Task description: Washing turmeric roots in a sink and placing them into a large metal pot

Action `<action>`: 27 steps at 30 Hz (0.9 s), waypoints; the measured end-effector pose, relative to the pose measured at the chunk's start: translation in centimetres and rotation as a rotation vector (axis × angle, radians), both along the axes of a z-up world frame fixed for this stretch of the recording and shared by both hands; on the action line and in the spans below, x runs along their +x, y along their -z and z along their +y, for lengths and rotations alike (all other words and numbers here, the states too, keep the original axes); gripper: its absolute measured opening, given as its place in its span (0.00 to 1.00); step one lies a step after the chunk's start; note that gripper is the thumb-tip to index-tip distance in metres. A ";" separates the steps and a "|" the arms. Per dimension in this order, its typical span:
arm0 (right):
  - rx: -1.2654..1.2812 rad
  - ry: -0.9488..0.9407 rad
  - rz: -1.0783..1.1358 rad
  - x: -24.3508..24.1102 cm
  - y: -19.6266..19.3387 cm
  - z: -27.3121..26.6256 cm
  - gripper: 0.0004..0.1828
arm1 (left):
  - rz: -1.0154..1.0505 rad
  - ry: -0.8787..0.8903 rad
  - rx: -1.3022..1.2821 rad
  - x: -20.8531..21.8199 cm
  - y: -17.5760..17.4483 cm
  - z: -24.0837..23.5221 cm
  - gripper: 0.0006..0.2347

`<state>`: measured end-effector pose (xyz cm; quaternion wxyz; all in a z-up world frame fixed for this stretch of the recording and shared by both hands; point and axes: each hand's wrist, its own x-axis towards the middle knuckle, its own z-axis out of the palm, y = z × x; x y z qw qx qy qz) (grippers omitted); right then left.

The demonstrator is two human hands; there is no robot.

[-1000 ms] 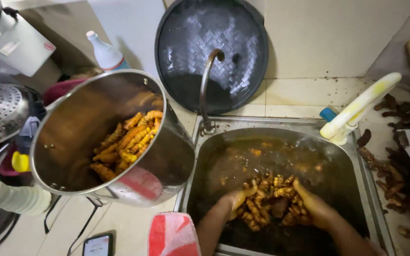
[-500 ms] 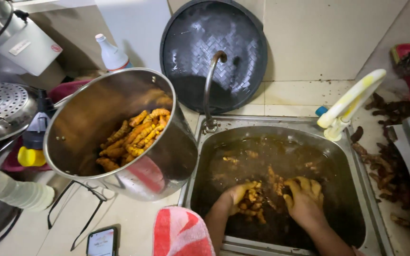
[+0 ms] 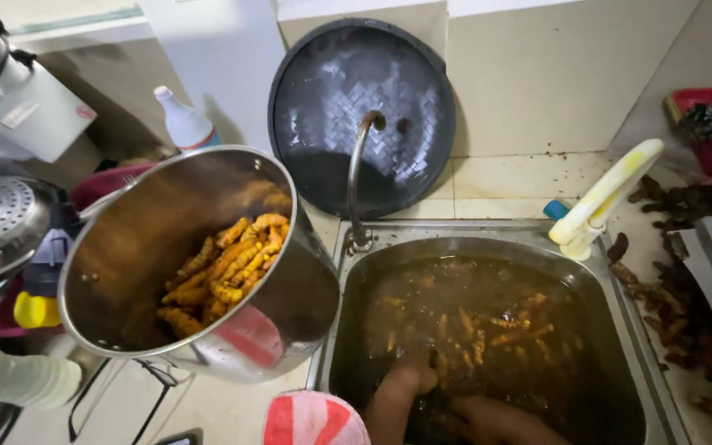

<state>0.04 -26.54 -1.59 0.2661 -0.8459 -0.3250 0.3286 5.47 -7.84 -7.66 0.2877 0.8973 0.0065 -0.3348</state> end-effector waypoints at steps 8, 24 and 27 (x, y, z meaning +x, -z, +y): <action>-0.150 0.461 0.092 3.5 8.7 -4.0 0.13 | -0.121 0.215 0.440 0.5 4.0 1.4 0.17; 0.034 0.669 -0.673 9.1 12.4 -7.9 0.16 | -0.647 0.100 0.310 3.7 -12.7 -1.1 0.37; 0.030 0.657 -0.651 9.3 15.7 -8.8 0.02 | -0.317 0.163 0.358 7.0 -14.3 -1.7 0.42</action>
